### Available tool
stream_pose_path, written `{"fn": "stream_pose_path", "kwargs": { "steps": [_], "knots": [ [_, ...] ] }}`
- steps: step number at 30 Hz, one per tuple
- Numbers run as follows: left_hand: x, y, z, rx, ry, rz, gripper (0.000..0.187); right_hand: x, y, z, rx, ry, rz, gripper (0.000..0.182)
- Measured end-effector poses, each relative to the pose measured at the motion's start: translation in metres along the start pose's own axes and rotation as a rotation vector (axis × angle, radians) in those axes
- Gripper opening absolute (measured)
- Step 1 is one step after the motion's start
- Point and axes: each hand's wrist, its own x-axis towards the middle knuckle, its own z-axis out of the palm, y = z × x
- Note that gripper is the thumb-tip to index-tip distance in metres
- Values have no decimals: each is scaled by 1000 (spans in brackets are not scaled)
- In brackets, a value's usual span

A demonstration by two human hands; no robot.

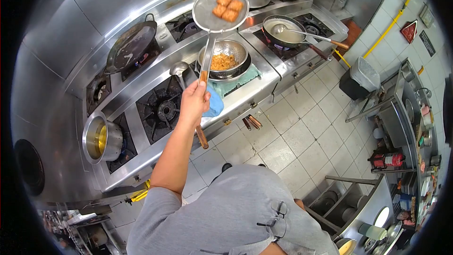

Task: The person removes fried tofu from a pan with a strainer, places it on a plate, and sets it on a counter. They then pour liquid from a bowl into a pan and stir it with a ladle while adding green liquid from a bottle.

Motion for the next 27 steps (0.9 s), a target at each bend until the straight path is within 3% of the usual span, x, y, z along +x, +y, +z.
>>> {"fn": "stream_pose_path", "kwargs": {
  "steps": [4, 7, 9, 12, 15, 20, 23, 27],
  "knots": [
    [13, -17, -1, -86, -17, -4, 19, -13, -39, -39, 55, 14, 49, 46],
    [35, -71, -15, -129, 2, -84, 19, -12, -48, -41, 146, 67, 52, 43],
    [43, -95, -27, 45, 69, -304, 18, -14, -55, -42, 195, 111, 87, 41],
    [42, -82, -29, 28, 46, -218, 15, -21, -57, -43, 216, 74, 113, 42],
    [35, -65, -32, -16, 45, -209, 19, 1, -19, -6, 28, 67, -61, 46],
    [16, -27, -25, -30, -6, -129, 17, -8, -10, 6, 141, 40, 118, 54],
    [8, -6, -12, 10, 10, 0, 16, -18, -15, -3, 135, 44, 63, 55],
    [14, -12, -6, -94, -20, 7, 18, 0, -17, -6, 58, 5, 66, 54]
  ]
}}
